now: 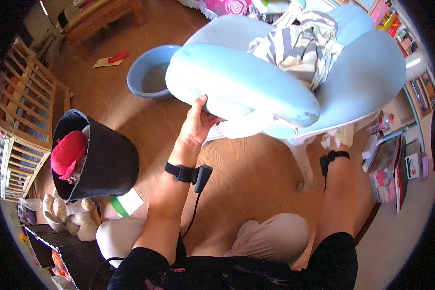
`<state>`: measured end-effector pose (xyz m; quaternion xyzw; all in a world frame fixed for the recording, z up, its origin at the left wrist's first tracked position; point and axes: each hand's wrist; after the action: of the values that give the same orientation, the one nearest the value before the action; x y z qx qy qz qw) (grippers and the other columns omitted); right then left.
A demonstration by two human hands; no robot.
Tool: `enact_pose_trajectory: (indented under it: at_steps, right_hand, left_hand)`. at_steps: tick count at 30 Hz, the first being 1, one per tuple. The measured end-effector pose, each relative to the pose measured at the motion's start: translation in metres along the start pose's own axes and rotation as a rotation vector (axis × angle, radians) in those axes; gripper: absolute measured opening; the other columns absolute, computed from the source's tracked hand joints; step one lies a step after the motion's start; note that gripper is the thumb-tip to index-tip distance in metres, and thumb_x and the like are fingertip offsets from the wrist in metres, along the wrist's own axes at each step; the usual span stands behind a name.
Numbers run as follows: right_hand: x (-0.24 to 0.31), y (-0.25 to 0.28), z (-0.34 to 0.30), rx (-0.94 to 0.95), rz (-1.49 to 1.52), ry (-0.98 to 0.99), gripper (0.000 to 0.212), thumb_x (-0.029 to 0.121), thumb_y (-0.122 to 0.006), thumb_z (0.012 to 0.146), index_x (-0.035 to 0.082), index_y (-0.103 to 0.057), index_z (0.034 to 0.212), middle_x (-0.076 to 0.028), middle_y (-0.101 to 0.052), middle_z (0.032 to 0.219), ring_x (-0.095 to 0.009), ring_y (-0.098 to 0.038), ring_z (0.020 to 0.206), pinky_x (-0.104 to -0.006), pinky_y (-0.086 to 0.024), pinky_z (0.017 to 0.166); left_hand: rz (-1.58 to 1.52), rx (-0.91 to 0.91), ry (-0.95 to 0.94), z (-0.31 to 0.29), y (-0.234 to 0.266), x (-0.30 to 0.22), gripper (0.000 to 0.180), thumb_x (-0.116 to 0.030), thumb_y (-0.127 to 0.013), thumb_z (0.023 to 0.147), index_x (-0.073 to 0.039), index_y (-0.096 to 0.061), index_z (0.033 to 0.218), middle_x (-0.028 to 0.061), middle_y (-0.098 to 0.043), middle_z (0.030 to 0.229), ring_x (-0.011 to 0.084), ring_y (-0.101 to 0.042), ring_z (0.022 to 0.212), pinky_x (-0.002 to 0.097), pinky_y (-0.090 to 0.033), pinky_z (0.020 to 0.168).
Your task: The person manipulates a white plastic baby chair base on the floor by hand, turning it over to handle the wheels and underside joints. They walk to a cabinet to retrieve a box and return to the chair base to continue handling the underside components.
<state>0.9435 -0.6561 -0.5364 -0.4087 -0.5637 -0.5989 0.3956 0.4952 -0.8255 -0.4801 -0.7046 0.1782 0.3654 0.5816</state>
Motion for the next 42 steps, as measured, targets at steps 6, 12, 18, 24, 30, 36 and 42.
enact_pose_trajectory:
  at_steps: [6, 12, 18, 24, 30, 36, 42]
  right_hand:
    - [0.033, 0.007, -0.05, 0.129, 0.088, -0.003, 0.046, 0.022, -0.062, 0.085, 0.002, -0.049, 0.124, -0.013, -0.057, 0.118, -0.021, -0.053, 0.11, -0.0312, -0.045, 0.089]
    - [0.085, 0.007, -0.136, 0.317, 0.135, -0.011, 0.045, 0.021, -0.062, 0.085, 0.002, -0.048, 0.124, -0.013, -0.057, 0.117, -0.021, -0.053, 0.111, -0.0315, -0.045, 0.09]
    - [0.127, 0.002, -0.222, 0.457, 0.132, -0.014, 0.044, 0.019, -0.061, 0.086, 0.002, -0.048, 0.124, -0.013, -0.057, 0.117, -0.021, -0.053, 0.111, -0.0318, -0.045, 0.09]
    - [0.228, -0.035, -0.272, 0.135, -0.016, 0.779, 0.072, 0.033, -0.077, 0.071, 0.0, -0.042, 0.126, -0.014, -0.048, 0.127, -0.024, -0.051, 0.113, -0.0342, -0.043, 0.094]
    - [0.292, -0.1, -0.252, 0.04, -0.366, 1.148, 0.103, 0.047, -0.086, 0.042, 0.003, -0.044, 0.125, -0.014, -0.051, 0.121, -0.024, -0.053, 0.107, -0.0358, -0.044, 0.091]
    - [0.311, -0.135, -0.25, -0.019, -0.331, 1.06, 0.059, 0.01, -0.079, 0.058, 0.002, -0.056, 0.112, -0.013, -0.062, 0.101, -0.022, -0.06, 0.092, -0.0328, -0.047, 0.082]
    - [0.314, -0.128, -0.261, -0.06, -0.343, 1.076, 0.053, 0.003, -0.071, 0.058, 0.002, -0.059, 0.11, -0.013, -0.063, 0.101, -0.021, -0.061, 0.093, -0.0318, -0.046, 0.085]
  left_hand:
    - [-0.031, -0.031, 0.089, -0.034, 0.021, 0.004, 0.042, -0.034, -0.056, 0.086, -0.005, -0.051, 0.116, 0.0082, -0.062, 0.102, 0.017, -0.062, 0.087, 0.0301, -0.053, 0.076]
    - [-0.157, 0.222, 0.099, -0.074, 0.043, -0.008, 0.046, -0.02, -0.063, 0.082, 0.005, -0.05, 0.118, 0.0151, -0.062, 0.107, 0.0222, -0.064, 0.093, 0.035, -0.055, 0.08]
    - [-0.357, 0.062, 0.043, -0.053, 0.061, -0.039, 0.047, -0.032, -0.042, 0.09, 0.001, -0.048, 0.122, 0.0128, -0.061, 0.112, 0.0263, -0.062, 0.097, 0.042, -0.054, 0.076]
    - [-0.429, -0.015, 0.027, -0.039, 0.044, -0.035, 0.055, -0.044, -0.042, 0.092, -0.003, -0.043, 0.129, 0.0112, -0.049, 0.129, 0.0274, -0.048, 0.116, 0.0428, -0.042, 0.095]
    - [-0.624, 0.023, 0.018, -0.033, 0.02, -0.04, 0.057, -0.046, -0.04, 0.091, -0.005, -0.043, 0.13, 0.0132, -0.049, 0.129, 0.0292, -0.048, 0.117, 0.045, -0.04, 0.098]
    - [-0.601, 0.071, -0.028, -0.039, 0.02, -0.045, 0.058, -0.049, -0.042, 0.09, -0.007, -0.043, 0.131, 0.0126, -0.05, 0.128, 0.0272, -0.047, 0.118, 0.0438, -0.039, 0.099]
    - [-0.543, -0.056, -0.091, -0.061, 0.007, -0.058, 0.054, -0.043, -0.037, 0.093, -0.004, -0.04, 0.131, 0.0143, -0.049, 0.126, 0.0263, -0.05, 0.114, 0.0427, -0.044, 0.095]
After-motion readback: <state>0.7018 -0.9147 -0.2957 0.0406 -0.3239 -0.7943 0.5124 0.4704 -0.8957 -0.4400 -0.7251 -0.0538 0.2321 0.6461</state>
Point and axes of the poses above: each hand's wrist, its own z-axis towards the middle knuckle, its own y-axis out of the back of the hand, x = y × z
